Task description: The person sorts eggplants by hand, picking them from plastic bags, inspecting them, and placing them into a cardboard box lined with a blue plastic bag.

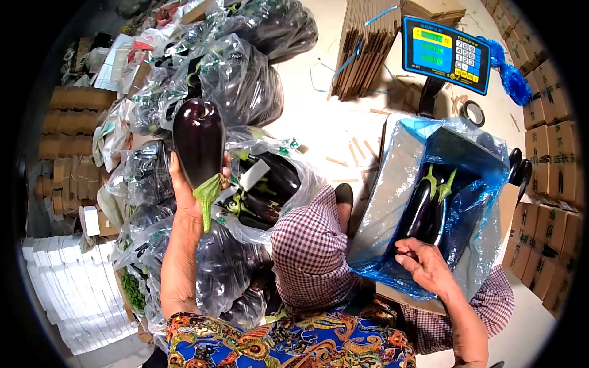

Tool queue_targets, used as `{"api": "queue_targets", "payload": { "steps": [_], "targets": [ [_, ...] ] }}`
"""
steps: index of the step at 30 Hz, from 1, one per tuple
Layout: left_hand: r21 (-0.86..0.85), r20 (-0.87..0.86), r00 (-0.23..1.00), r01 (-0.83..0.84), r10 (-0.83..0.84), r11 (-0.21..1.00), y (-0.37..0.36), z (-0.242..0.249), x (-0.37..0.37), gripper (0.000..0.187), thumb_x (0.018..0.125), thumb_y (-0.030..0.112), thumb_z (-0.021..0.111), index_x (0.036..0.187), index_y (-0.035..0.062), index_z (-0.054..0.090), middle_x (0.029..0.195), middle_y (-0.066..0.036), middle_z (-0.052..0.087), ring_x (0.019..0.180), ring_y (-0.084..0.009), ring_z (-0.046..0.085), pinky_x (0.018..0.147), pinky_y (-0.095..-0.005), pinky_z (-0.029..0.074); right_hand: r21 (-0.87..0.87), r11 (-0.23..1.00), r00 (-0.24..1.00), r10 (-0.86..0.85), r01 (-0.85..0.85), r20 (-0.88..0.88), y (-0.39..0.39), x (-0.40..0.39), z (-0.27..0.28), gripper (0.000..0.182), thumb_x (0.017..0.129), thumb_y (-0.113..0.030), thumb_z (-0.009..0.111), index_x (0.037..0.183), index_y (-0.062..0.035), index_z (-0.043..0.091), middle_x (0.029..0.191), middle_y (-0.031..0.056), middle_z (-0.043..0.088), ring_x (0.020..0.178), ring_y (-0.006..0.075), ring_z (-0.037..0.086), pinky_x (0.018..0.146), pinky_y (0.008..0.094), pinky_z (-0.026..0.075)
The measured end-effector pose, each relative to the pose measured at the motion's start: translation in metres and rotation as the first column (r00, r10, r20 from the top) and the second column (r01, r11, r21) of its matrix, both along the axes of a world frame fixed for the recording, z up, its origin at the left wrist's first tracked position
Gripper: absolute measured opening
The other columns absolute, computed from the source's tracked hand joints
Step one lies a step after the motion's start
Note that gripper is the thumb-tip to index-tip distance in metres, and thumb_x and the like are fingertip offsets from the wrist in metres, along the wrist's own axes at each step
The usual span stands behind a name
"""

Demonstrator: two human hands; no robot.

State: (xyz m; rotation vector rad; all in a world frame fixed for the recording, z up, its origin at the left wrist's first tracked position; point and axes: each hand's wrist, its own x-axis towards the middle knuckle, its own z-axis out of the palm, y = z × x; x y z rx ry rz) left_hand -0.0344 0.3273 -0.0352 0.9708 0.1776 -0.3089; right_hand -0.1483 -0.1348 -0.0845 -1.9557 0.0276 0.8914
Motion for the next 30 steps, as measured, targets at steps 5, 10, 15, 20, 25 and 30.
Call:
{"api": "queue_targets", "payload": {
  "steps": [5,10,15,20,25,30],
  "targets": [
    [-0.110,-0.073,0.997,0.031,-0.039,0.993,-0.058,0.023,0.000,0.093,0.087,0.078,0.034,0.136,-0.0009,0.047,0.108,-0.025,0.063,0.079,-0.0305,0.066,0.059,-0.0378,0.056,0.038,0.999,0.997,-0.037,0.034,0.068,-0.008,-0.008,0.002,0.036,0.091,-0.018,0.065,0.120,0.0020,0.060,0.105,0.0187,0.069,0.089,0.0244,0.066,0.078,0.0336,0.052],
    [0.022,-0.024,0.985,0.172,-0.171,0.985,-0.090,0.024,0.000,0.100,0.080,0.086,0.035,0.129,0.0005,0.051,0.101,-0.021,0.062,0.070,-0.0256,0.063,0.050,-0.0331,0.051,0.091,0.995,0.990,-0.047,0.035,0.135,-0.013,-0.020,-0.003,0.035,0.092,-0.020,0.064,0.118,0.0022,0.060,0.101,0.0161,0.068,0.084,0.0224,0.064,0.073,0.0330,0.051],
    [0.117,-0.002,0.994,0.105,-0.105,0.988,-0.091,0.018,-0.017,0.098,0.076,0.075,0.061,0.138,0.0011,0.044,0.114,-0.022,0.063,0.085,-0.0309,0.068,0.063,-0.0400,0.059,0.068,0.998,0.975,-0.010,-0.005,0.223,-0.012,-0.024,-0.001,0.033,0.089,-0.016,0.066,0.116,0.0022,0.060,0.099,0.0156,0.067,0.085,0.0264,0.065,0.075,0.0336,0.051],
    [0.354,-0.151,0.930,0.367,-0.334,0.860,-0.023,-0.015,-0.067,0.105,0.069,0.059,0.078,0.146,0.0015,0.036,0.135,-0.015,0.054,0.117,-0.0254,0.059,0.097,-0.0401,0.051,0.074,0.997,0.983,-0.035,0.022,0.178,-0.008,-0.028,0.002,0.029,0.089,-0.010,0.065,0.114,0.0023,0.061,0.095,0.0120,0.067,0.084,0.0211,0.064,0.076,0.0308,0.051],
    [0.514,-0.510,0.814,0.547,-0.278,0.661,0.020,-0.064,-0.179,0.087,0.071,0.037,0.078,0.141,0.0013,0.041,0.129,-0.011,0.056,0.119,-0.0215,0.053,0.106,-0.0343,0.039,0.024,1.000,0.995,0.000,-0.002,0.101,-0.002,-0.029,-0.001,0.030,0.090,-0.013,0.063,0.117,0.0007,0.061,0.099,0.0134,0.068,0.084,0.0204,0.062,0.079,0.0316,0.050],
    [0.688,-0.653,0.757,0.595,-0.003,0.416,0.052,-0.124,-0.287,0.083,0.071,0.038,0.083,0.137,0.0040,0.045,0.121,-0.012,0.060,0.110,-0.0212,0.058,0.098,-0.0336,0.045,-0.038,0.998,0.998,0.057,-0.055,0.039,0.008,-0.022,-0.001,0.030,0.091,-0.015,0.064,0.116,0.0010,0.061,0.097,0.0127,0.068,0.084,0.0195,0.062,0.078,0.0309,0.049]
  ]
}}
